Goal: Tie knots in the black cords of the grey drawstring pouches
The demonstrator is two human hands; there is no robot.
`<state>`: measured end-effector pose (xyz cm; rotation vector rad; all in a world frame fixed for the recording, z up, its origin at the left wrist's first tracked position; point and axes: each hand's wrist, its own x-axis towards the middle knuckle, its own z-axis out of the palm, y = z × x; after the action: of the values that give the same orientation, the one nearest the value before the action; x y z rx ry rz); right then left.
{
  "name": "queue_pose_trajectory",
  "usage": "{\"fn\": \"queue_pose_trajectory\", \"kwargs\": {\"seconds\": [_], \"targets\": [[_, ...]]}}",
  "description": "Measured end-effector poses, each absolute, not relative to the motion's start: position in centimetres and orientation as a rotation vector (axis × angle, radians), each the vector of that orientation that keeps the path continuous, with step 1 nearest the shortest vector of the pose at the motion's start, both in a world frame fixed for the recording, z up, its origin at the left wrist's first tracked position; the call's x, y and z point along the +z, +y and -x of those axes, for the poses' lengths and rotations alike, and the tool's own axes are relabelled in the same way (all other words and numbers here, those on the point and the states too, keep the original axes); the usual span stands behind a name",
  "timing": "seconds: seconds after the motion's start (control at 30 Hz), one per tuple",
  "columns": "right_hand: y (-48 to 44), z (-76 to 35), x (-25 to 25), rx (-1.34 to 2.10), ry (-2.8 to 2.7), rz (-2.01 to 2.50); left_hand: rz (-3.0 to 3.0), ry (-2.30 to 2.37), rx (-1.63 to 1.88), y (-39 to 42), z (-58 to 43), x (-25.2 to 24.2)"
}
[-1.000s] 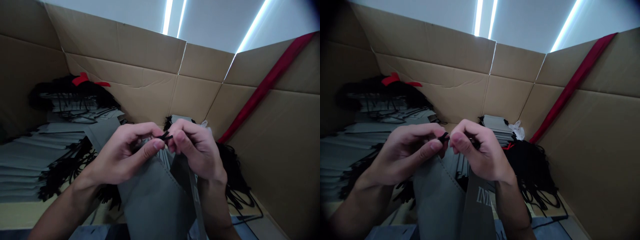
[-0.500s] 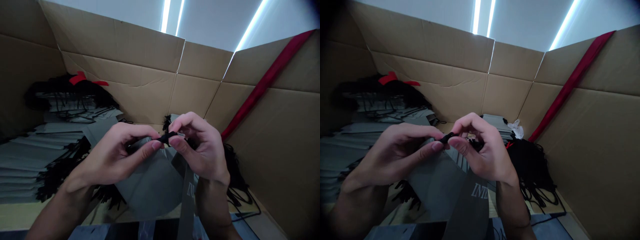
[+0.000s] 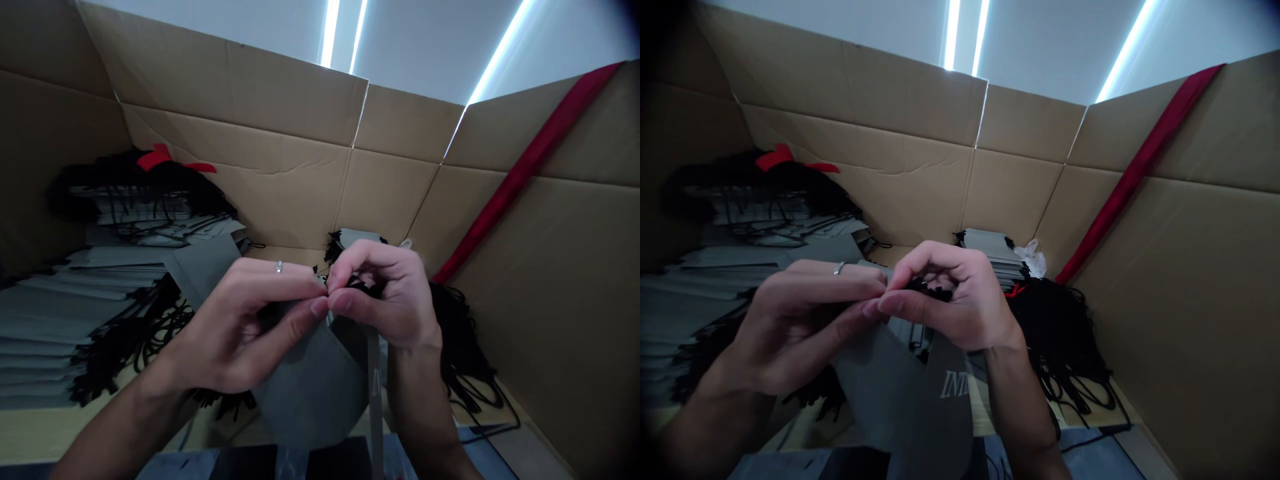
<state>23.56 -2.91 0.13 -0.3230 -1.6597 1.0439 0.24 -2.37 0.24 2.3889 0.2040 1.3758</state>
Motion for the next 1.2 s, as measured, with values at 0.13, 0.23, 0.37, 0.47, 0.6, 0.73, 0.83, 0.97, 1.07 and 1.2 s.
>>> {"fn": "queue_pose_trajectory", "kwargs": {"seconds": [0.13, 0.23, 0.37, 0.47, 0.6, 0.73, 0.83, 0.97, 1.07, 1.2], "targets": [[-2.5, -23.1, -0.6, 1.133, -1.634, 0.198, -2.322, 0.176, 1.354, -2.8, -0.3, 0.1], [-2.3, -22.8, -1.1, 1.202, -1.599, 0.096, -2.303, 0.215, 1.369, -3.0, -0.2, -0.1], [-2.4, -23.0, -0.5, 1.105, -1.626, 0.204, -2.408, 0.304, 1.504, -2.9, 0.2, -0.1], [-3.3, -23.5, 0.7, 1.007, -1.660, 0.384, -2.546, 0.356, 1.544, -2.4, 0.5, 0.2], [-5.0, -24.4, 1.8, 0.876, -1.644, 0.637, -2.663, 0.452, 1.588, -1.6, 1.0, 0.5], [-6.0, -25.1, 2.3, 0.806, -1.687, 0.764, -2.679, 0.477, 1.618, -1.1, 1.1, 0.4], [-6.0, -25.3, 2.3, 0.783, -1.742, 0.825, -2.663, 0.447, 1.652, -1.0, 1.1, 0.2], [-5.2, -25.0, 1.8, 0.595, -1.913, 0.902, -2.655, 0.445, 1.668, -1.0, 0.9, 0.1], [-4.7, -24.3, 1.2, 0.409, -2.053, 0.854, -2.642, 0.451, 1.700, -1.2, 0.8, 0.2], [-4.6, -24.7, 1.3, 0.377, -1.969, 0.939, -2.568, 0.622, 1.600, -1.4, 1.7, 0.9]]}}
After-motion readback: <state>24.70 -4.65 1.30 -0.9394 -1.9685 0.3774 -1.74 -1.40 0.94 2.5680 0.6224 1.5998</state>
